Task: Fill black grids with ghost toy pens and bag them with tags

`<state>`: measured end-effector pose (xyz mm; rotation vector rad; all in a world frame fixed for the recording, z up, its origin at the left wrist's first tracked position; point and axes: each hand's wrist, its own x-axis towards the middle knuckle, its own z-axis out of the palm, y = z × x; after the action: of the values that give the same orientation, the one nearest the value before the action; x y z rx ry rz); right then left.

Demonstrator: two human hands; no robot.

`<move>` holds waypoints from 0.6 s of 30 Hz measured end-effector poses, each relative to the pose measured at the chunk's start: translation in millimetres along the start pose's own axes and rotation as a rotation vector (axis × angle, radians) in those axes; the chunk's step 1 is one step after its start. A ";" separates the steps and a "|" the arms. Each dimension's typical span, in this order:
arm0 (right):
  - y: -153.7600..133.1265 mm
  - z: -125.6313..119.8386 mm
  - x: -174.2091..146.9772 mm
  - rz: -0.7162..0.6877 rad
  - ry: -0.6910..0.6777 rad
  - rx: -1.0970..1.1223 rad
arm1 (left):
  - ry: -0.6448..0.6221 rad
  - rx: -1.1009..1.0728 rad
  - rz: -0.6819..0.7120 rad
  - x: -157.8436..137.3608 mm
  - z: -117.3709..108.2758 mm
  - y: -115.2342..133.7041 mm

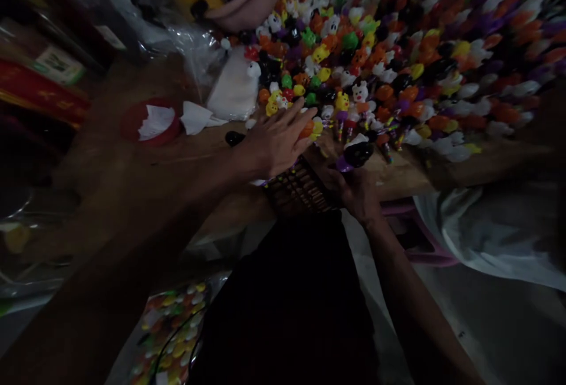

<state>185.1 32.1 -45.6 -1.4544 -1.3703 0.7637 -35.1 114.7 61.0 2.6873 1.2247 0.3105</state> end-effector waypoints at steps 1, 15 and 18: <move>-0.8 5.9 1.7 -0.030 -0.011 -0.035 | 0.025 -0.007 0.022 -1.2 4.9 -3.3; 0.6 49.9 34.3 -0.053 0.035 0.030 | 0.182 -0.031 0.118 -1.5 32.0 -15.8; -1.6 49.9 29.9 -0.094 0.052 -0.078 | 0.201 -0.076 0.122 -0.1 36.1 -22.0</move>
<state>144.2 72.0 -56.3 -1.4484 -1.4318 0.6144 -41.7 126.4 21.0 2.7234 1.0741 0.6446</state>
